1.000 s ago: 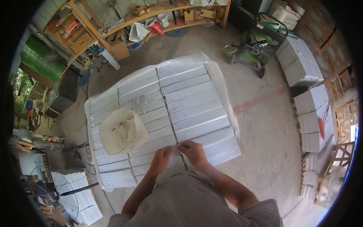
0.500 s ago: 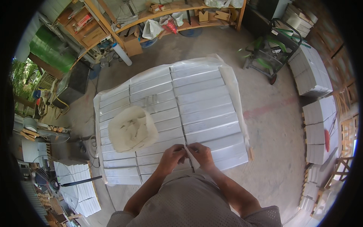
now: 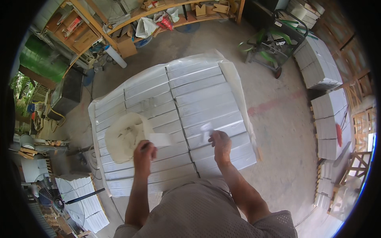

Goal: The person repeatedly picks small white labels from a container and places them on a pallet of shrink-wrapped white rectangular blocks. The person then walks to a shelf, picks up a red tape dispenser, and returns to the pallet to continue handling the plastic wrap.

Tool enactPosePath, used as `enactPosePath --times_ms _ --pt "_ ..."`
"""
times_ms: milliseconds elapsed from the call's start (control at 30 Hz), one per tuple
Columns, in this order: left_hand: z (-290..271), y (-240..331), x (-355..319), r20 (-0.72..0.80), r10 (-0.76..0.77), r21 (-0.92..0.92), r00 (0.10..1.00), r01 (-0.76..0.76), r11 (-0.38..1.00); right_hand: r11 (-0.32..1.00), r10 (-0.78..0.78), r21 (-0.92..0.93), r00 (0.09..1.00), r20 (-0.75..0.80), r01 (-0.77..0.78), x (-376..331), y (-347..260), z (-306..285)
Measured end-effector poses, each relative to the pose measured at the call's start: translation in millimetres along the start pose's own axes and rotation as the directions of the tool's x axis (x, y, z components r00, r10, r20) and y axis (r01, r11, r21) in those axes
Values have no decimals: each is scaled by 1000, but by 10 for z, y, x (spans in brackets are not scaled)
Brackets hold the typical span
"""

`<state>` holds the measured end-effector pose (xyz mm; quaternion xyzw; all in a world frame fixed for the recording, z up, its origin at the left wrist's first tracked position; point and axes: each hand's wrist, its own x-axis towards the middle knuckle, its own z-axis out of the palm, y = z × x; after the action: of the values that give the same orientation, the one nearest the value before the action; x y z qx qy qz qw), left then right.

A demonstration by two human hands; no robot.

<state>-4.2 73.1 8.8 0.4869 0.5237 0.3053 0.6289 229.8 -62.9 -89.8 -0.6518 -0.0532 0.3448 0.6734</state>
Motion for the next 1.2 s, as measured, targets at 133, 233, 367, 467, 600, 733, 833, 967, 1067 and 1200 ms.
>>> enactPosePath --times_ms 133,233,367,467,600,733,833,967,1067,1200 --pt "-602 124 407 -241 202 380 949 -99 920 963 4 -268 995 -104 -33 198 112 -219" --pt "-1162 -211 840 -211 427 937 879 58 344 877 -51 -480 994 -93 0 247 353 -311" --pt "-938 -181 745 -189 570 953 800 9 304 836 -30 -548 997 -74 -16 -6 223 -116" --pt "-282 -5 420 -10 541 778 841 -334 532 557 -364 -791 931 39 251 -76 389 -142" --pt "495 -499 153 246 98 573 964 -226 788 427 -521 -786 832 190 447 -160 344 35" --pt "894 -918 220 196 -249 700 949 43 713 416 -547 -746 799 252 520 -213 261 126" --pt "987 -1020 226 243 -271 780 932 -22 625 472 -496 -749 842 212 466 -206 270 106" --pt "934 -1231 236 255 -268 790 929 -41 612 690 -263 -687 963 55 227 -92 464 -30" --pt "901 -1288 284 257 -333 760 907 23 649 845 11 -534 1000 -28 -25 -44 456 -99" --pt "868 -1428 456 270 -286 714 919 8 700 906 216 -355 973 -81 -230 16 492 -130"
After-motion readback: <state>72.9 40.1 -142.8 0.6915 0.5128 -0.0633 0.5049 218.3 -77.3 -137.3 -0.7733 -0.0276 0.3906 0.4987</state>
